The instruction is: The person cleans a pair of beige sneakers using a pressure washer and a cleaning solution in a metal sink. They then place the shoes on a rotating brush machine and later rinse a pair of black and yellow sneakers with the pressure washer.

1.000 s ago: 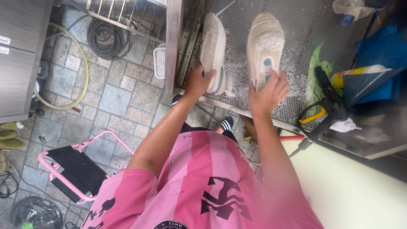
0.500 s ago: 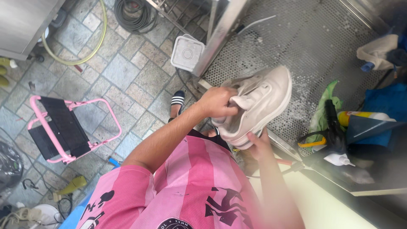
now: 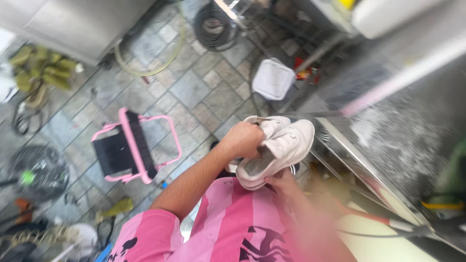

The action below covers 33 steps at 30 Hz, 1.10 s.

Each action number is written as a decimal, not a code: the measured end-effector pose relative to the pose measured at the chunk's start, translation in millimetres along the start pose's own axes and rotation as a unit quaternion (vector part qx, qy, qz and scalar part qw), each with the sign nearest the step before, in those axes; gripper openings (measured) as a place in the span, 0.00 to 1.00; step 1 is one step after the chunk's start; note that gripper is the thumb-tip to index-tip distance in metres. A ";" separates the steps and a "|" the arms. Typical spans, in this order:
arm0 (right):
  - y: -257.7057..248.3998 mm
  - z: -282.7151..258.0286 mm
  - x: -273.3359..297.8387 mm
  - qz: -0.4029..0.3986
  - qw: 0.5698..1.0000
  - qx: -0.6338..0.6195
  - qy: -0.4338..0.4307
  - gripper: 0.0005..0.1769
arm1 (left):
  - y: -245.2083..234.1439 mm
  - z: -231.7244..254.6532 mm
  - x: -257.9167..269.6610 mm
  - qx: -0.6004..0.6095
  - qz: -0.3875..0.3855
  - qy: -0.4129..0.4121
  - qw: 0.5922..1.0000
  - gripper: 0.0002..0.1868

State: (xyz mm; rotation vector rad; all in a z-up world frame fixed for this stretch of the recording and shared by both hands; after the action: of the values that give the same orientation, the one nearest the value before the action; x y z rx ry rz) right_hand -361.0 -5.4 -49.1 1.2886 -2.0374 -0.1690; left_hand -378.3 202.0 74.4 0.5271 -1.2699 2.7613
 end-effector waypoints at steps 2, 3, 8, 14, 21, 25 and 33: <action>25.8 25.4 -42.1 -0.025 0.999 -0.014 0.021 0.56 | -17.7 -45.4 37.7 0.000 -0.041 -0.053 0.998 0.20; 40.5 36.5 -59.6 -0.036 0.999 -0.021 0.032 0.55 | -28.2 -59.7 58.6 0.001 -0.024 -0.056 0.998 0.22; 107.2 48.1 -142.2 -0.106 0.991 -0.032 0.081 0.54 | -89.5 -126.5 136.8 -0.007 0.129 -0.096 0.987 0.24; 179.4 3.0 -222.0 -0.197 0.975 -0.026 0.100 0.50 | -139.1 -214.1 169.8 0.014 0.252 -0.208 0.945 0.23; 222.1 -75.6 -329.7 -0.253 0.963 -0.060 0.070 0.49 | -231.6 -302.9 149.1 0.059 0.479 -0.088 0.871 0.20; 234.1 -131.2 -422.6 -0.234 0.971 -0.014 0.040 0.45 | -285.0 -355.5 108.4 0.095 0.474 -0.160 0.861 0.23; 285.3 -230.1 -568.5 -0.196 0.972 0.117 0.048 0.44 | -430.5 -441.0 35.1 0.089 0.458 -0.123 0.876 0.21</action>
State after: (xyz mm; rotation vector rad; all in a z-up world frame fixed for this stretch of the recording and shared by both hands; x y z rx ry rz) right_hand -285.5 666.5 -29.2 1.8048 -1.7405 -0.0450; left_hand -453.3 811.9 132.9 0.3381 -1.6572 3.7094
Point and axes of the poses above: each hand's wrist, its own x-axis away from the middle knuckle, its own y-axis out of the palm, z = x × y, the point moved 7 cm from there along -x, towards the middle knuckle, and after that the axes turned 11 degrees about x, right-handed, at the moved point
